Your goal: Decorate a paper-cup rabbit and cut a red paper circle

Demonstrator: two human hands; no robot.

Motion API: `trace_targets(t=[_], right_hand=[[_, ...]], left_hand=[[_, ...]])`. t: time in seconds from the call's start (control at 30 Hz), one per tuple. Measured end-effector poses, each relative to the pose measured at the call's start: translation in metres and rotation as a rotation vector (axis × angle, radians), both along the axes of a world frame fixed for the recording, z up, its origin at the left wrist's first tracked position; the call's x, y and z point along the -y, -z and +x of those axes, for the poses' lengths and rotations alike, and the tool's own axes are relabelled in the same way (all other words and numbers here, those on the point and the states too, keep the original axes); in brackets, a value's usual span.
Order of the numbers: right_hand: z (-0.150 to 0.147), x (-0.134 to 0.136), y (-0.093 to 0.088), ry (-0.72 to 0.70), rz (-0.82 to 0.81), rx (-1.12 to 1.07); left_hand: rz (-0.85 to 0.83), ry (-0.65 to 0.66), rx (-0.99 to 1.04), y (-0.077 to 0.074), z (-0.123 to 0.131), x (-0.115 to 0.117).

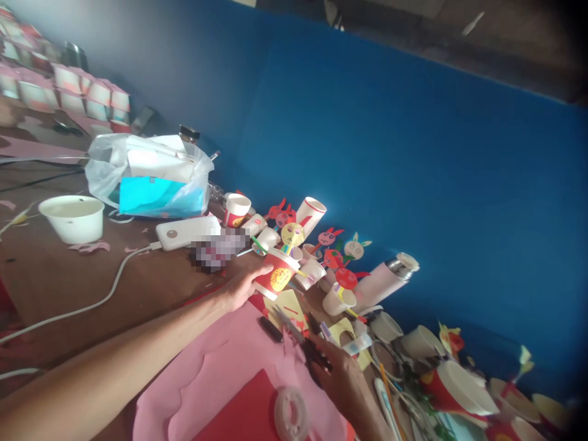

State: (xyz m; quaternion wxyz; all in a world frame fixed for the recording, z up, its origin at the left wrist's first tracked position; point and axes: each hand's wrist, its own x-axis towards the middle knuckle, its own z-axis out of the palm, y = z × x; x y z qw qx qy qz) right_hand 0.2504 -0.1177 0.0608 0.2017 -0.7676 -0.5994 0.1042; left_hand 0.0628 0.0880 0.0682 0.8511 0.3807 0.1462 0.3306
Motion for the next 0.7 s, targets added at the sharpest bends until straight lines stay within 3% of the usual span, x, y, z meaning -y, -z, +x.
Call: trace_targets(t=[0.27,0.5,0.7], right_hand=[[-0.016,-0.002,-0.024,0.088,-0.201,0.267],[-0.021,0.001,-0.031,0.213,-0.239,0.326],[-0.022,0.001,-0.031,0.217,-0.246,0.304]], left_hand=[[0.036,-0.053,-0.009,0.0,-0.005,0.002],[0.318,0.034,-0.036,0.001,-0.008,-0.003],[0.591,0.073,-0.145,0.012,-0.007,-0.019]])
